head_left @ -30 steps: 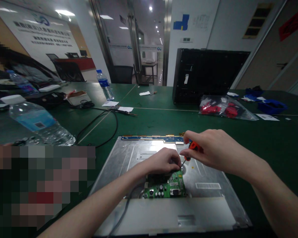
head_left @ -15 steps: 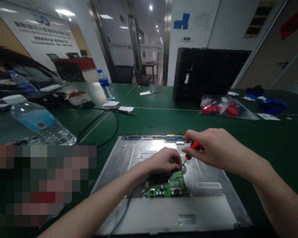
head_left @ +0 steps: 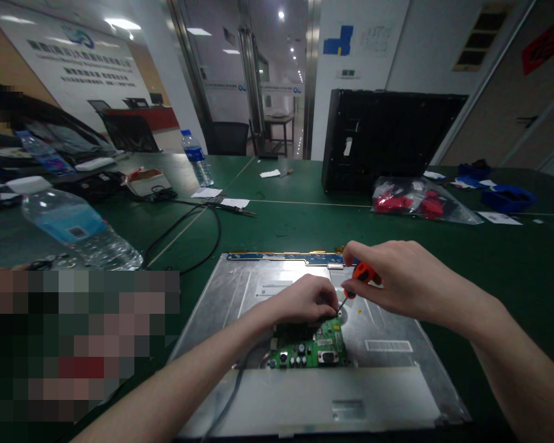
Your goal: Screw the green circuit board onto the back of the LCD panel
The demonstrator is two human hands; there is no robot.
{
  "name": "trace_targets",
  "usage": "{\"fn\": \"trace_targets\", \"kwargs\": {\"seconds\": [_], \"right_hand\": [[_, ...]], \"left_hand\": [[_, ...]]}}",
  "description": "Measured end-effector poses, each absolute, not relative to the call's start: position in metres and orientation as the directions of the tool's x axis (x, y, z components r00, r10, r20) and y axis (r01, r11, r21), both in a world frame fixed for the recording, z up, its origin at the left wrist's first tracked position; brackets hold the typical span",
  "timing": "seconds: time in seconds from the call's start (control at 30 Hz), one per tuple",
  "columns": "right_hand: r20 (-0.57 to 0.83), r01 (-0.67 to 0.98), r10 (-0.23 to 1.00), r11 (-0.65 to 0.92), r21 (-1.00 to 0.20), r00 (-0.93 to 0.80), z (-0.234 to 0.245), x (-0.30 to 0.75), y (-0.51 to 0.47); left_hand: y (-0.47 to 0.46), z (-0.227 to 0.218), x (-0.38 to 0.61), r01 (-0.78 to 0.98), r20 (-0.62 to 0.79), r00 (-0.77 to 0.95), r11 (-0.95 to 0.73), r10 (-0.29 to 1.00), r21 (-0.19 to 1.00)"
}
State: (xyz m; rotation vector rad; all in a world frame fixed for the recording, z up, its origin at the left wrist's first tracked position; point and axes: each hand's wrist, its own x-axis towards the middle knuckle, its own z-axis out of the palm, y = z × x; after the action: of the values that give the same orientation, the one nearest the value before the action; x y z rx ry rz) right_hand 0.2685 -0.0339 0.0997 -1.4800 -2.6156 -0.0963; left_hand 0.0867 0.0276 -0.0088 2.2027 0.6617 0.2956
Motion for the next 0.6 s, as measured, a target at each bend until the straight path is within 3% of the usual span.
{"fn": "trace_targets", "kwargs": {"seconds": [0.13,0.37,0.6], "right_hand": [[0.142,0.833,0.837,0.544,-0.105,-0.529,0.1031,0.2687,-0.0379],[0.142,0.875,0.866,0.485,0.004,-0.480,0.1010,0.2677,-0.0335],[0.156,0.842,0.845,0.529,-0.103,-0.512,0.1037,0.2690,-0.0370]], "left_hand": [[0.0280,-0.0079,0.0867,0.371,0.001,0.840,-0.575,0.543,0.729],[0.0274,-0.0087,0.0861,0.367,0.002,0.834,-0.559,0.551,0.744],[0.0287,-0.0093,0.0863,0.357,0.008,0.847,-0.581,0.531,0.731]]}}
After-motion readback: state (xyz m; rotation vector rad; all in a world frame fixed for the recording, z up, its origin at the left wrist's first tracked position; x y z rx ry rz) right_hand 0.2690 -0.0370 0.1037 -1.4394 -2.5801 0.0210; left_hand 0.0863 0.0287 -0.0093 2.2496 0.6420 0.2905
